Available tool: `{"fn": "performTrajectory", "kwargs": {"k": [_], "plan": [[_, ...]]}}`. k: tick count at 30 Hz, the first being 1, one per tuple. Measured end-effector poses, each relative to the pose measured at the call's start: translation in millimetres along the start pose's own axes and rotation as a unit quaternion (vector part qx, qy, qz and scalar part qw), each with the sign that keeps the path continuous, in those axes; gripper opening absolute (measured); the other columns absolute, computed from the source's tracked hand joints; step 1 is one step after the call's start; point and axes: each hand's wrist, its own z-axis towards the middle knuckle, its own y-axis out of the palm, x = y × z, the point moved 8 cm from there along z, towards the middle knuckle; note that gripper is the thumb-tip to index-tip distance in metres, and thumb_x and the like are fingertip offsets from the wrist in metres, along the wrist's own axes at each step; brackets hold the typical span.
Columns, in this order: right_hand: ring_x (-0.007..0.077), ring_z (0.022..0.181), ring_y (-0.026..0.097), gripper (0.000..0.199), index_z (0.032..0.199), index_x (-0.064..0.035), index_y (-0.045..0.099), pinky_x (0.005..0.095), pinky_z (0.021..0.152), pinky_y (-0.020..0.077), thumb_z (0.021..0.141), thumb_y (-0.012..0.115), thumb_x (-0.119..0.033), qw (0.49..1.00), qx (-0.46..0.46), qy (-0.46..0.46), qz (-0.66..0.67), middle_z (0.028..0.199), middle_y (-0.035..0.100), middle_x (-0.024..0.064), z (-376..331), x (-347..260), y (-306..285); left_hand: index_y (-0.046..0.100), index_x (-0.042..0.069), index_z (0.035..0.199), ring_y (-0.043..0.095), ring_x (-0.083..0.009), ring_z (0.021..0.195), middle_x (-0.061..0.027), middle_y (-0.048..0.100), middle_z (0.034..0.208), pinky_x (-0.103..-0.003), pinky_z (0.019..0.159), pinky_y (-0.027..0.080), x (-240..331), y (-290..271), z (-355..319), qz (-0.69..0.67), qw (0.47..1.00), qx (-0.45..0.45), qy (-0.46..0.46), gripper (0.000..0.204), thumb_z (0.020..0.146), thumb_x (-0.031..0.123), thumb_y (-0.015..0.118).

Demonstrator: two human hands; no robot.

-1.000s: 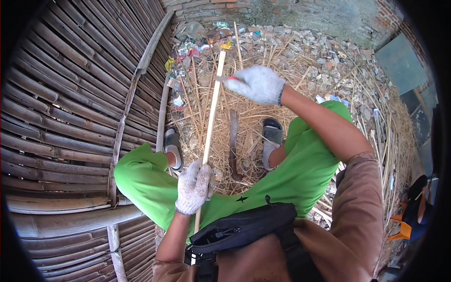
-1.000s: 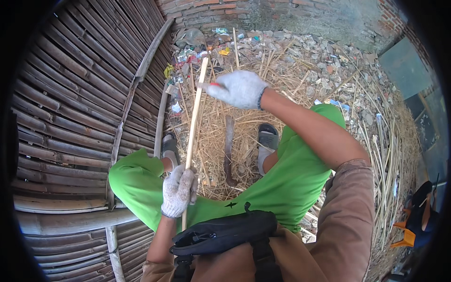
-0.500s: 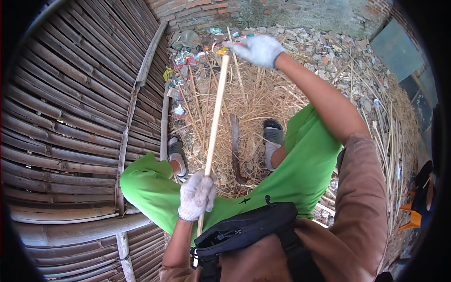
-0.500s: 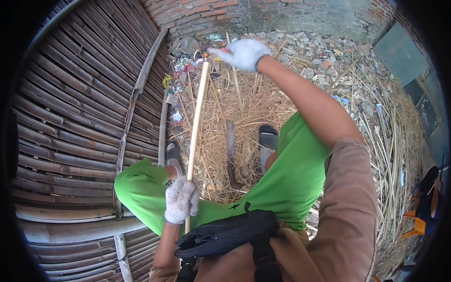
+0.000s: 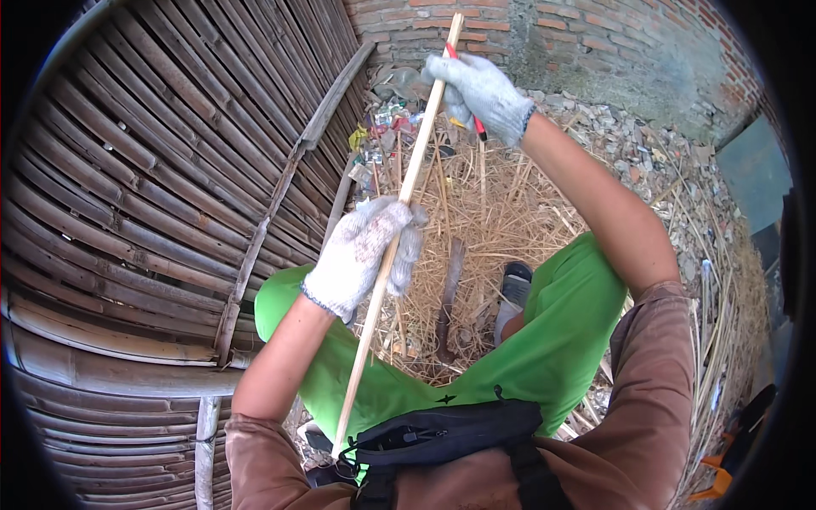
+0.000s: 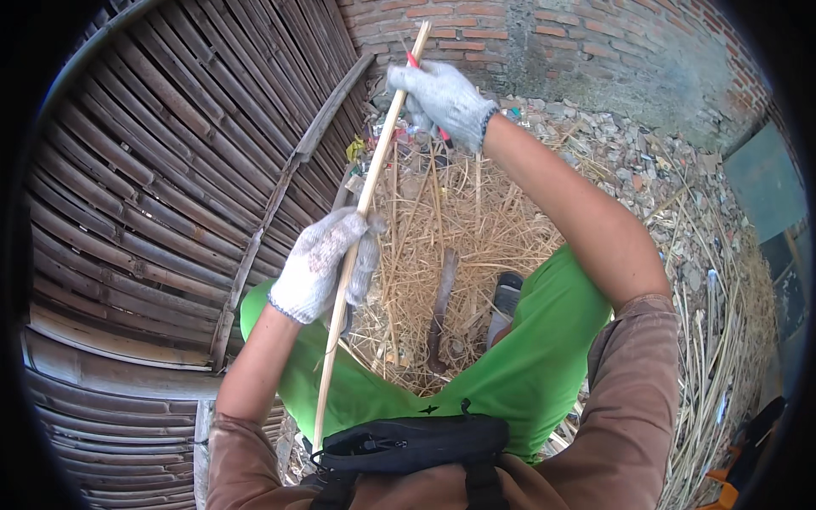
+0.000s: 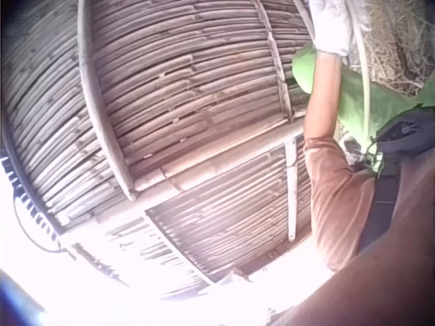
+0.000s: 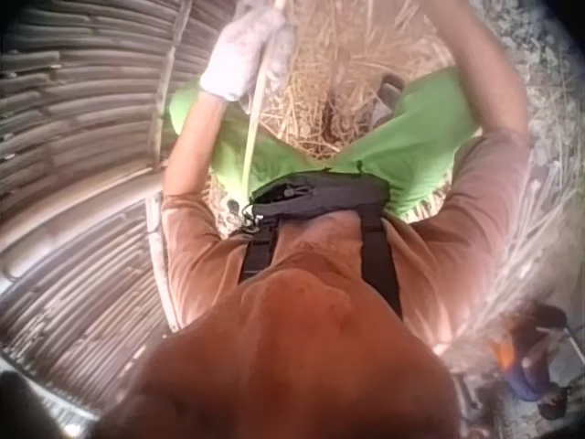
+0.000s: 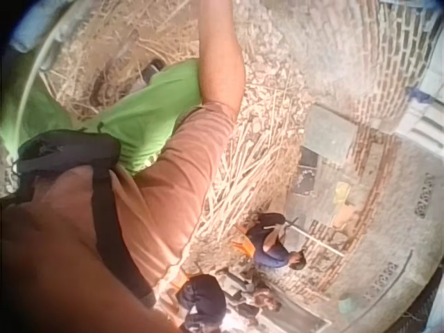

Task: The person uses a small red utility knife to shave thin strips of outer bark from a long bamboo pole while wearing gloves, repeatedly pulling the blade along the length of the wood.

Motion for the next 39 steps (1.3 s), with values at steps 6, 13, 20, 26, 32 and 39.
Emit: {"fn": "performTrajectory", "kwargs": {"k": [6, 13, 20, 26, 32, 39], "plan": [[0.0100, 0.056, 0.058, 0.045, 0.108, -0.0036, 0.071, 0.0297, 0.048, 0.0469, 0.105, 0.069, -0.048, 0.995, 0.077, -0.058, -0.001, 0.071, 0.058, -0.0008, 52, 31, -59, 0.063, -0.003, 0.134, 0.059, -0.0116, 0.055, -0.0045, 0.065, 0.083, -0.025, 0.049, 0.050, -20, -11, 21, -0.013, 0.999, 0.029, -0.008, 0.038, 0.114, 0.029, 0.059], [0.0155, 0.069, 0.060, 0.073, 0.117, 0.0022, 0.067, 0.0353, 0.064, 0.0499, 0.105, 0.057, -0.069, 0.968, -0.005, 0.072, -0.240, 0.076, 0.060, 0.0050, 15, 104, -32, 0.061, -0.002, 0.134, 0.060, -0.0099, 0.056, -0.0049, 0.068, 0.086, -0.023, 0.049, 0.047, -67, -28, 7, 0.000, 0.993, 0.063, -0.097, 0.031, 0.115, 0.022, 0.055], [0.0338, 0.082, 0.066, 0.073, 0.125, 0.0033, 0.068, 0.0470, 0.081, 0.0533, 0.110, 0.049, -0.065, 0.959, -0.125, -0.015, -0.253, 0.087, 0.066, 0.0186, -12, 118, 32, 0.057, -0.004, 0.136, 0.064, -0.0092, 0.069, -0.0070, 0.070, 0.099, -0.023, 0.056, 0.052, -64, -37, 7, -0.014, 0.994, 0.066, -0.085, 0.030, 0.115, 0.018, 0.055], [0.0399, 0.087, 0.071, 0.066, 0.121, 0.0002, 0.069, 0.0501, 0.083, 0.0545, 0.111, 0.051, -0.062, 0.927, -0.220, -0.021, -0.302, 0.089, 0.069, 0.0236, -27, 117, 67, 0.053, -0.005, 0.137, 0.067, -0.0103, 0.077, -0.0103, 0.070, 0.113, -0.026, 0.066, 0.057, -63, -46, 13, -0.036, 0.994, 0.086, -0.049, 0.029, 0.114, 0.013, 0.053], [0.0365, 0.083, 0.071, 0.063, 0.116, -0.0013, 0.069, 0.0500, 0.081, 0.0540, 0.110, 0.054, -0.062, 0.915, -0.187, -0.052, -0.354, 0.087, 0.069, 0.0205, -19, 118, 63, 0.054, -0.003, 0.135, 0.069, -0.0107, 0.076, -0.0116, 0.072, 0.116, -0.025, 0.065, 0.058, -66, -59, 26, -0.082, 0.991, 0.107, -0.025, 0.029, 0.114, 0.017, 0.052], [0.0452, 0.097, 0.071, 0.050, 0.115, -0.0078, 0.066, 0.0548, 0.086, 0.0550, 0.111, 0.052, -0.056, 0.881, -0.233, -0.136, -0.388, 0.099, 0.073, 0.0229, -41, 84, 87, 0.058, 0.000, 0.129, 0.054, -0.0102, 0.057, -0.0036, 0.061, 0.082, -0.024, 0.047, 0.044, -65, -56, 6, -0.075, 0.990, 0.113, -0.040, 0.028, 0.113, 0.024, 0.053]]}}
